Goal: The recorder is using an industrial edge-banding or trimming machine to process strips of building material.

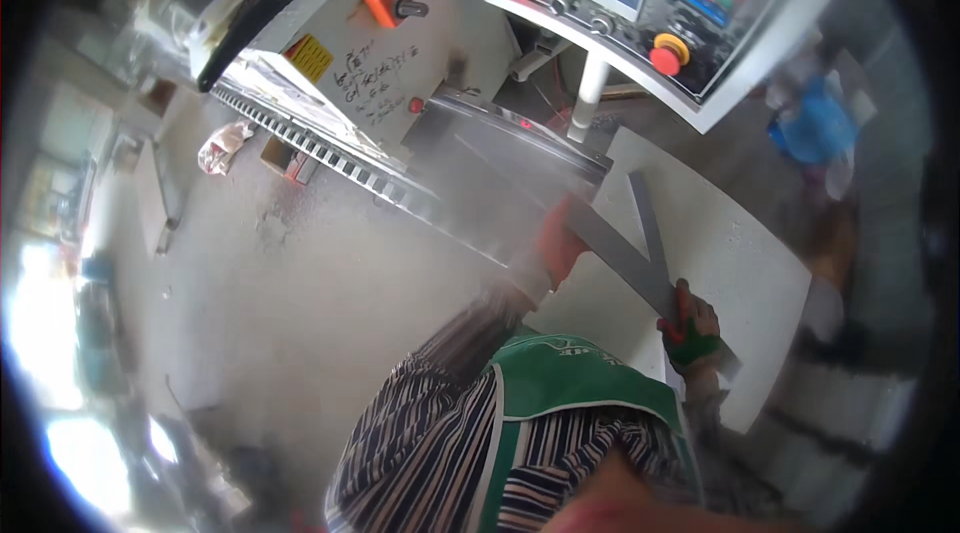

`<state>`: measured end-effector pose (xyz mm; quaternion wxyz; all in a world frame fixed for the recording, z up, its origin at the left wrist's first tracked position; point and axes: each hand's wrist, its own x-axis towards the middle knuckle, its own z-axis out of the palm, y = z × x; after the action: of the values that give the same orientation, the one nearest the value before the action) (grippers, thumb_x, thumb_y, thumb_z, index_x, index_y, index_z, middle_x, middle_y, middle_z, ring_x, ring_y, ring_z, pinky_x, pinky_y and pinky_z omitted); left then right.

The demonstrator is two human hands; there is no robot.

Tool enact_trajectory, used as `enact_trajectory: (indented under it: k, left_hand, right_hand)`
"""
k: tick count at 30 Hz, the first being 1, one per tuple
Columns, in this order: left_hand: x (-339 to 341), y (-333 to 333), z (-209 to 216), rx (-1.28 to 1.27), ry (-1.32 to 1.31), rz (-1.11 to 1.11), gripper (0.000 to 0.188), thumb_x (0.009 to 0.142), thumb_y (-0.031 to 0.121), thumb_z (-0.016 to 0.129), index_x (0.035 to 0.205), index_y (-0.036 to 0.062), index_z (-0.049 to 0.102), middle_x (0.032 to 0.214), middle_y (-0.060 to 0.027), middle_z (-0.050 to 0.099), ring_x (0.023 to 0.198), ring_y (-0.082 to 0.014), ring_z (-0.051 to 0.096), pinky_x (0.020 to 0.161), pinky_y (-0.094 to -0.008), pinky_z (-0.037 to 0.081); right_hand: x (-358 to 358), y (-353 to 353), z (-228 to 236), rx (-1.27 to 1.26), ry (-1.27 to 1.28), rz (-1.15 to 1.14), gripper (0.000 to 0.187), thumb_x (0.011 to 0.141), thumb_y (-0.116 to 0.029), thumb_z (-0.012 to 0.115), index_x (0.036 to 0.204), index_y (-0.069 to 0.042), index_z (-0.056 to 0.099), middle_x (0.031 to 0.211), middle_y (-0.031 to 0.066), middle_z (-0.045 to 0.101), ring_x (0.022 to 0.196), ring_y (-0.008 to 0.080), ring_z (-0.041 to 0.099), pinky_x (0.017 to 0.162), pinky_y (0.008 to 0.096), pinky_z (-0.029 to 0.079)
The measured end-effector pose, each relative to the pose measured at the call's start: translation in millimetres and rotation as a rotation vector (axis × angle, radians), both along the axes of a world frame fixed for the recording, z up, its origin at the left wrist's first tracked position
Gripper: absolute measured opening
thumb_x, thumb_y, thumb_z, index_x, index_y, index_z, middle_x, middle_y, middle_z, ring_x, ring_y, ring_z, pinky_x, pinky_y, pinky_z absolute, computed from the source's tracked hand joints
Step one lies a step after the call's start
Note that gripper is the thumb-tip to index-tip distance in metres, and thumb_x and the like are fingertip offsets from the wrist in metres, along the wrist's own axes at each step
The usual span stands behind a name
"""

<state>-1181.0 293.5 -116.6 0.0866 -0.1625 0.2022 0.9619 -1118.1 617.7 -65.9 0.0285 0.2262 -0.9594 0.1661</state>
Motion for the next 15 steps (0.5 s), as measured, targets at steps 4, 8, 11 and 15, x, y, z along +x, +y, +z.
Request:
enact_trajectory:
  k: [4, 8, 11, 15]
  left_hand:
    - [-5, -28, 1, 0.084, 0.214, -0.078, 0.033, 0.111, 0.036, 0.055, 0.129, 0.0087, 0.061, 0.126, -0.0085, 0.068, 0.118, -0.0258, 0.064, 0.100, -0.0425, 0.051]
    - [24, -32, 2, -0.308, 0.139, 0.288, 0.038, 0.109, 0.034, 0.060, 0.139, 0.0100, 0.055, 0.130, -0.0043, 0.064, 0.115, -0.0205, 0.062, 0.098, -0.0381, 0.050]
    - [24, -27, 2, -0.441, 0.070, 0.388, 0.051, 0.106, 0.030, 0.067, 0.150, 0.0098, 0.049, 0.129, -0.0011, 0.062, 0.114, -0.0162, 0.060, 0.097, -0.0355, 0.051]
    - [4, 0, 7, -0.447, 0.009, 0.580, 0.067, 0.102, 0.026, 0.074, 0.158, 0.0081, 0.042, 0.124, 0.0000, 0.059, 0.111, -0.0121, 0.059, 0.095, -0.0332, 0.052]
  right_hand:
    - [-40, -19, -10, -0.061, 0.043, 0.076, 0.078, 0.084, -0.028, 0.081, 0.152, -0.008, 0.048, 0.118, 0.0203, 0.069, 0.102, 0.0435, 0.066, 0.085, 0.0548, 0.053]
    - [-70, -42, -14, -0.058, 0.025, 0.092, 0.081, 0.085, -0.029, 0.081, 0.156, -0.013, 0.046, 0.123, 0.0186, 0.067, 0.110, 0.0410, 0.064, 0.092, 0.0529, 0.052]
    - [-94, -52, -16, -0.020, -0.033, 0.099, 0.082, 0.085, -0.030, 0.080, 0.157, -0.014, 0.045, 0.124, 0.0177, 0.067, 0.112, 0.0403, 0.063, 0.095, 0.0519, 0.051]
    - [-115, -61, -23, 0.018, -0.009, 0.104, 0.081, 0.086, -0.031, 0.079, 0.158, -0.014, 0.045, 0.125, 0.0170, 0.067, 0.114, 0.0399, 0.062, 0.097, 0.0510, 0.050]
